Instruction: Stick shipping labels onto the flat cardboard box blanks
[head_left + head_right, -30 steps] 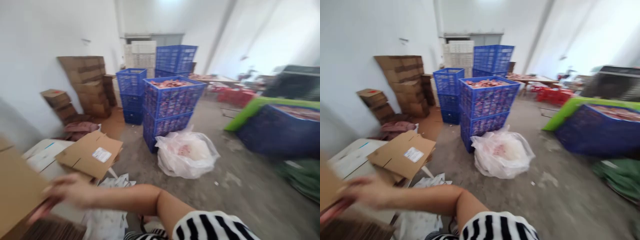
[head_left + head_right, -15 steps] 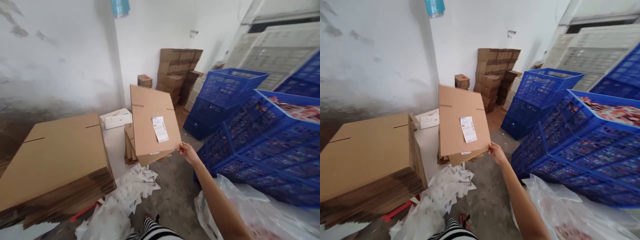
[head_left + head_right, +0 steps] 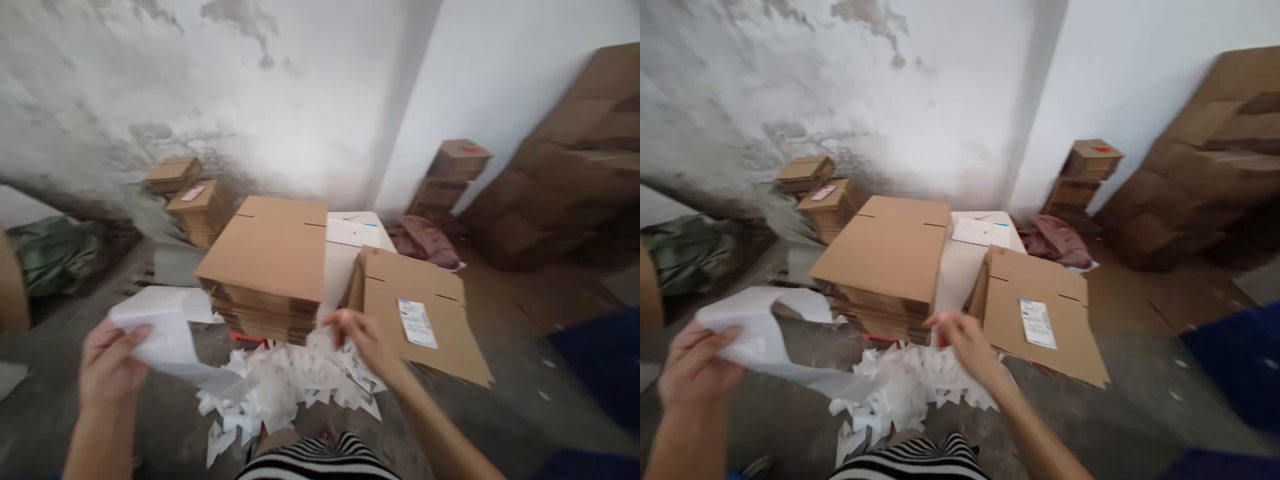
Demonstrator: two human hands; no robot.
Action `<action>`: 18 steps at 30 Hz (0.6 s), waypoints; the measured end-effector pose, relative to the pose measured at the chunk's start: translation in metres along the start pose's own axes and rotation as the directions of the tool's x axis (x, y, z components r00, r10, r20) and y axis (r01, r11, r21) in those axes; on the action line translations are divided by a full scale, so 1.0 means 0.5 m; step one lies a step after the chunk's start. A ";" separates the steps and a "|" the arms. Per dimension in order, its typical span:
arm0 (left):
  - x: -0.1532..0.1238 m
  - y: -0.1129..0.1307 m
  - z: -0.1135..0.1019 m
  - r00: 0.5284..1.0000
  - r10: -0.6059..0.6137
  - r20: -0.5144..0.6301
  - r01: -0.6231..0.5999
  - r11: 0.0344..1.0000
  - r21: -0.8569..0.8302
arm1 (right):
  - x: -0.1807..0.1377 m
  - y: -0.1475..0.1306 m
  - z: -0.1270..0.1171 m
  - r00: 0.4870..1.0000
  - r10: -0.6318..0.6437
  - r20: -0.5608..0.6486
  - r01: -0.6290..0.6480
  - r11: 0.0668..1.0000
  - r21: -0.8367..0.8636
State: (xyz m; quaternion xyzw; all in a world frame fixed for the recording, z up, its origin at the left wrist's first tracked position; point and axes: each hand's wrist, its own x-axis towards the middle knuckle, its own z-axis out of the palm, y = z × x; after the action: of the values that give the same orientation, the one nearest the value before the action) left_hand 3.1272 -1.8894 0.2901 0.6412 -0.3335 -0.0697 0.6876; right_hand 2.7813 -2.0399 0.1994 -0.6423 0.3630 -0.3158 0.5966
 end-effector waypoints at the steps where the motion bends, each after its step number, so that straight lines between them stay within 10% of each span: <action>1: -0.009 0.013 -0.016 0.999 -0.013 0.049 0.016 0.998 -0.062 | 0.020 -0.047 0.094 0.963 -0.050 0.263 0.007 0.987 0.161; 4: -0.039 0.041 -0.044 0.919 0.055 0.390 -0.007 0.992 -0.124 | 0.082 -0.164 0.318 0.772 -0.124 0.623 -0.238 0.853 0.464; 9: -0.064 0.018 -0.115 0.589 0.037 0.808 -0.242 0.961 0.133 | 0.214 -0.261 0.430 0.860 -0.100 0.500 -0.273 0.739 0.616; 12: -0.037 -0.044 -0.171 0.567 -0.240 0.788 -0.168 0.903 0.396 | 0.256 -0.277 0.445 0.886 -0.203 0.417 -0.118 0.772 0.625; 15: 0.030 -0.099 -0.195 0.496 -0.335 0.801 0.170 0.942 0.289 | 0.255 -0.264 0.485 0.868 -0.260 0.423 0.011 0.862 0.507; 18: 0.112 -0.116 -0.168 0.654 -0.389 0.649 0.583 0.806 -0.105 | 0.238 -0.238 0.537 0.813 -0.248 0.526 0.187 0.968 0.168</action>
State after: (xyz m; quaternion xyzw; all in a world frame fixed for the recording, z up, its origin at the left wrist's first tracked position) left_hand 3.2353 -1.8584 0.2606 0.5374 -0.3314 -0.5022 0.5909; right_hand 3.0809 -1.9930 0.2909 -0.7093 0.0854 -0.2063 0.6686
